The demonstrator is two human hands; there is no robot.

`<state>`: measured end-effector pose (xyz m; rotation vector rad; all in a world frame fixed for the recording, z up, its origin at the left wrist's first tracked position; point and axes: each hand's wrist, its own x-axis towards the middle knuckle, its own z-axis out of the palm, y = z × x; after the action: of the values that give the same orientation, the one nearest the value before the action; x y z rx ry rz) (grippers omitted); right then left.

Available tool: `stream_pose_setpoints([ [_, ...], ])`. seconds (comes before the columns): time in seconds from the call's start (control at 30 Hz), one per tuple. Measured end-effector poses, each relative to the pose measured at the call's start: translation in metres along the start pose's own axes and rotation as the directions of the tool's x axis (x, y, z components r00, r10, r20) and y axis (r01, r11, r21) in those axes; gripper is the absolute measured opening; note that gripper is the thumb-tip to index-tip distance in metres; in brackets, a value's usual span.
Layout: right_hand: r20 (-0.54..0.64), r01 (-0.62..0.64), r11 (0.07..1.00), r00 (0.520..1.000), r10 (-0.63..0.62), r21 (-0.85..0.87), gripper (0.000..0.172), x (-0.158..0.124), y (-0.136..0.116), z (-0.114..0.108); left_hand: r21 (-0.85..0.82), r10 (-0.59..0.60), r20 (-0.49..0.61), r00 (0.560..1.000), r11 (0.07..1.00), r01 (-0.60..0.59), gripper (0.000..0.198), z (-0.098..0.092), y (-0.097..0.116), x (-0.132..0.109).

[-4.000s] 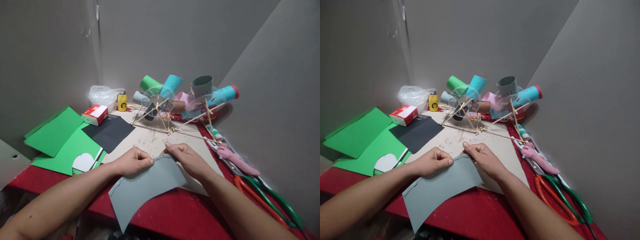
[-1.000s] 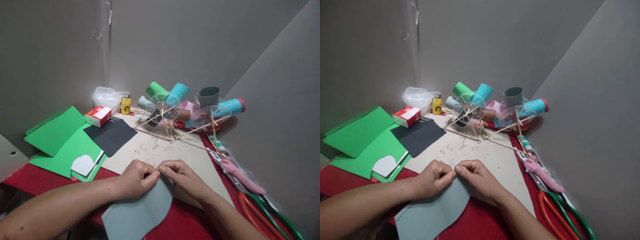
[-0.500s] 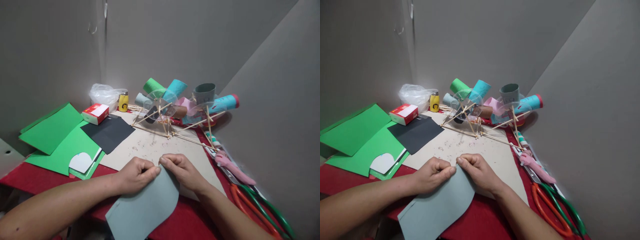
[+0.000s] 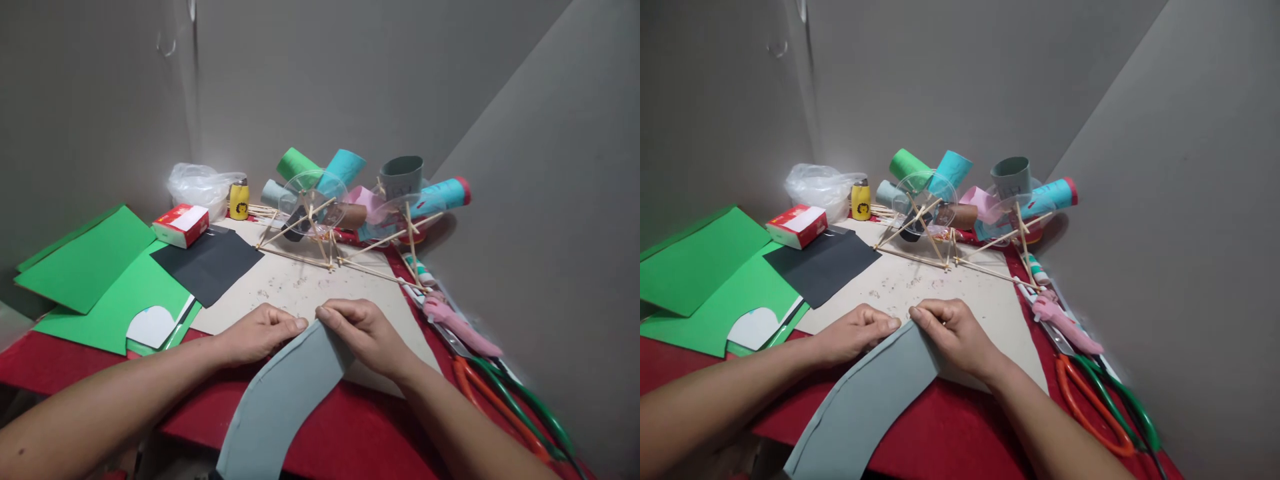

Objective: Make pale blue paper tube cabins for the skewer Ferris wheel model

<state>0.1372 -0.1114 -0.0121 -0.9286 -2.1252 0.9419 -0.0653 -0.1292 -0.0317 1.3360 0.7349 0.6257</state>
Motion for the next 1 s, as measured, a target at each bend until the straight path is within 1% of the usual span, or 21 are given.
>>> stream_pose_setpoints([
  [0.17, -0.016, 0.04, 0.997, 0.999, -0.041, -0.068, 0.043, -0.001, -0.002, 0.002, -0.026, -0.021, -0.001, 1.0, 0.999, 0.021, 0.055, 0.001, 0.0, 0.0],
  [0.4, -0.011, 0.074, 0.991, 0.997, -0.076, -0.112, 0.042, -0.003, -0.006, 0.005, -0.04, 0.002, 0.034, 0.999, 0.999, -0.001, 0.047, 0.002, 0.0, 0.0],
  [0.43, -0.007, 0.077, 0.991, 0.997, -0.079, -0.113, 0.041, -0.003, -0.007, 0.005, -0.014, 0.012, 0.029, 0.999, 1.0, -0.012, 0.046, 0.002, 0.001, -0.001],
  [0.5, 0.006, 0.08, 0.992, 0.997, -0.08, -0.102, 0.041, -0.004, -0.007, 0.005, 0.105, 0.071, -0.002, 0.997, 0.992, -0.07, 0.043, 0.004, 0.001, -0.002],
  [0.53, 0.014, 0.076, 0.993, 0.997, -0.075, -0.087, 0.041, -0.004, -0.007, 0.006, 0.201, 0.131, -0.027, 0.991, 0.972, -0.123, 0.041, 0.006, 0.002, -0.003],
  [0.57, 0.025, 0.063, 0.996, 0.998, -0.062, -0.064, 0.043, -0.004, -0.007, 0.006, 0.318, 0.214, -0.047, 0.976, 0.929, -0.189, 0.039, 0.007, 0.002, -0.004],
  [0.6, 0.038, 0.04, 0.999, 0.999, -0.039, -0.032, 0.044, -0.004, -0.007, 0.006, 0.443, 0.314, -0.054, 0.948, 0.858, -0.259, 0.036, 0.009, 0.002, -0.005],
  [0.67, 0.066, -0.031, 0.998, 0.997, 0.028, 0.051, 0.048, -0.003, -0.007, 0.006, 0.65, 0.501, -0.028, 0.865, 0.666, -0.365, 0.029, 0.013, 0.001, -0.007],
  [0.7, 0.079, -0.071, 0.993, 0.995, 0.064, 0.092, 0.049, -0.003, -0.008, 0.007, 0.707, 0.559, -0.014, 0.829, 0.592, -0.387, 0.026, 0.014, 0.0, -0.008],
  [0.73, 0.087, -0.105, 0.986, 0.992, 0.094, 0.128, 0.051, -0.002, -0.008, 0.007, 0.729, 0.586, -0.017, 0.81, 0.562, -0.391, 0.025, 0.015, 0.0, -0.008],
  [0.77, 0.091, -0.13, 0.98, 0.989, 0.118, 0.153, 0.052, -0.002, -0.009, 0.007, 0.718, 0.582, -0.036, 0.812, 0.581, -0.384, 0.025, 0.015, 0.001, -0.009],
  [0.8, 0.088, -0.144, 0.975, 0.988, 0.131, 0.169, 0.052, -0.001, -0.009, 0.006, 0.675, 0.548, -0.065, 0.834, 0.64, -0.368, 0.028, 0.015, 0.001, -0.009],
  [0.87, 0.068, -0.14, 0.975, 0.989, 0.13, 0.171, 0.051, 0.0, -0.008, 0.005, 0.5, 0.399, -0.103, 0.911, 0.813, -0.299, 0.037, 0.012, 0.003, -0.008],
  [0.9, 0.051, -0.128, 0.979, 0.991, 0.122, 0.16, 0.05, 0.0, -0.007, 0.004, 0.387, 0.304, -0.098, 0.948, 0.889, -0.246, 0.042, 0.011, 0.004, -0.007],
  [0.93, 0.032, -0.117, 0.983, 0.993, 0.113, 0.141, 0.05, 0.0, -0.005, 0.003, 0.278, 0.216, -0.074, 0.974, 0.942, -0.188, 0.046, 0.009, 0.004, -0.006],
  [1.0, -0.002, -0.096, 0.991, 0.995, 0.097, 0.096, 0.05, 0.001, -0.002, 0.0, 0.111, 0.093, -0.018, 0.996, 0.99, -0.09, 0.051, 0.005, 0.005, -0.004],
])
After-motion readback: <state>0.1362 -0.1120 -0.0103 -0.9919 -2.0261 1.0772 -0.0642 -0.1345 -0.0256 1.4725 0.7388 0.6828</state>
